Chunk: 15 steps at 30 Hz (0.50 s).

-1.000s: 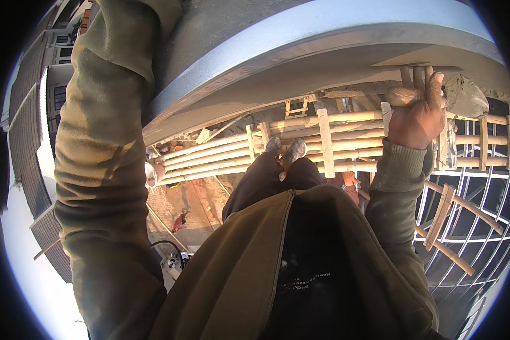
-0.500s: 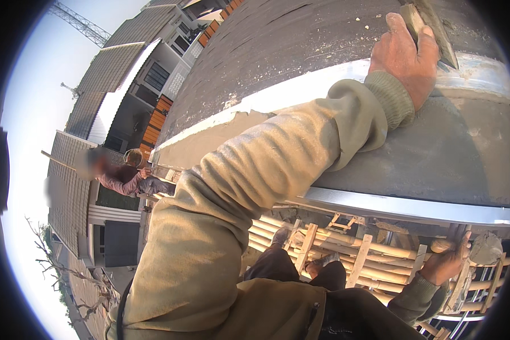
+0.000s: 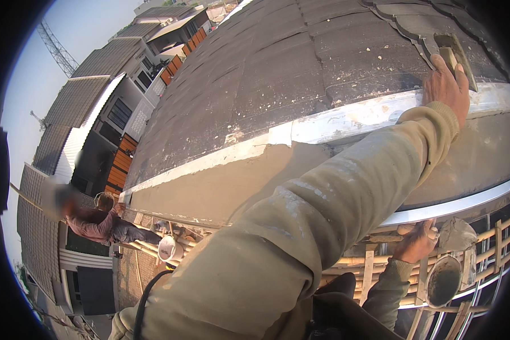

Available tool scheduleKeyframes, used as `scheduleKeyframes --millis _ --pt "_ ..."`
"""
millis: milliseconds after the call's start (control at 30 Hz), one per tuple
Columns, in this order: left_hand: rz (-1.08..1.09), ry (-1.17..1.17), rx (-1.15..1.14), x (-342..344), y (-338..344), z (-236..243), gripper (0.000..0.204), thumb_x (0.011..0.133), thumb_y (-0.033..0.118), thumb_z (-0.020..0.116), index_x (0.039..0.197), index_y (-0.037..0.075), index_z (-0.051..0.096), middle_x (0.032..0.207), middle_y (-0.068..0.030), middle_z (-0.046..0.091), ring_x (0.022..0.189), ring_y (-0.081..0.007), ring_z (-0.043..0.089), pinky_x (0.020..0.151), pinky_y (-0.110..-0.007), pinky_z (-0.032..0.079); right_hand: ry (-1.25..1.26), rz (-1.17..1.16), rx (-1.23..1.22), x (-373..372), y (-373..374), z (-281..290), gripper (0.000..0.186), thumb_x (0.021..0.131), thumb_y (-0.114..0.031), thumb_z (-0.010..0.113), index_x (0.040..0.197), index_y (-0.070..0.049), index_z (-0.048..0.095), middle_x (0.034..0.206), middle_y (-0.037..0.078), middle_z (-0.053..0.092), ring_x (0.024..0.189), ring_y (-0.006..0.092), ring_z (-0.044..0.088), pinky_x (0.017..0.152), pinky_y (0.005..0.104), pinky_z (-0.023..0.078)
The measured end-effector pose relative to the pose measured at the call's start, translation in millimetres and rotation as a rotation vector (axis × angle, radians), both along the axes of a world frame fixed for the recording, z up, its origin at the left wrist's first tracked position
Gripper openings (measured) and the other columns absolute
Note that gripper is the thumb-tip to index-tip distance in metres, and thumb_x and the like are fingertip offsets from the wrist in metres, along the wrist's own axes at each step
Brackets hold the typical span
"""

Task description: The person applies mortar to the ridge of a tiled roof using a trowel and smooths the surface with a hand-held tool while standing on a bamboo scaffold.

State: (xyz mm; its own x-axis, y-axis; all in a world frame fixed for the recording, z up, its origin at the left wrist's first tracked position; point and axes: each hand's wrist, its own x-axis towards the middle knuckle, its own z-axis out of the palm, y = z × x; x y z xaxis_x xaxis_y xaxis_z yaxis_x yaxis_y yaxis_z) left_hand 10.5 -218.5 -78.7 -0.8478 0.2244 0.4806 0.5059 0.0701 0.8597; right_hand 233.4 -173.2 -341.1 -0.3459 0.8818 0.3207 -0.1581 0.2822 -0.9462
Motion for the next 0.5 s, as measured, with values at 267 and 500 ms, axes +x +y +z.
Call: scheduleKeyframes --millis 267,500 --pt "0.023 0.536 -0.100 -55.3 -244.0 2.1 0.035 0.105 0.018 0.051 0.126 -0.009 0.055 0.110 -0.0318 0.066 0.101 -0.0390 0.067 0.090 -0.044 0.055 -0.263 -0.063 0.338 32.3 69.2 -68.8 0.014 0.096 -0.016 0.068 0.097 -0.003 0.069 0.092 0.004 0.068 0.077 0.0139 0.064 0.069 0.0294 0.052" --pt "0.160 -0.380 0.171 -64.3 -562.9 -183.0 0.043 0.108 0.030 0.037 0.122 -0.008 0.052 0.118 -0.0260 0.066 0.116 -0.0333 0.067 0.102 -0.041 0.051 -0.928 -0.275 1.081 28.8 116.3 -63.4 0.018 0.094 -0.017 0.067 0.105 -0.004 0.070 0.097 0.006 0.071 0.085 0.0201 0.068 0.075 0.0347 0.055"
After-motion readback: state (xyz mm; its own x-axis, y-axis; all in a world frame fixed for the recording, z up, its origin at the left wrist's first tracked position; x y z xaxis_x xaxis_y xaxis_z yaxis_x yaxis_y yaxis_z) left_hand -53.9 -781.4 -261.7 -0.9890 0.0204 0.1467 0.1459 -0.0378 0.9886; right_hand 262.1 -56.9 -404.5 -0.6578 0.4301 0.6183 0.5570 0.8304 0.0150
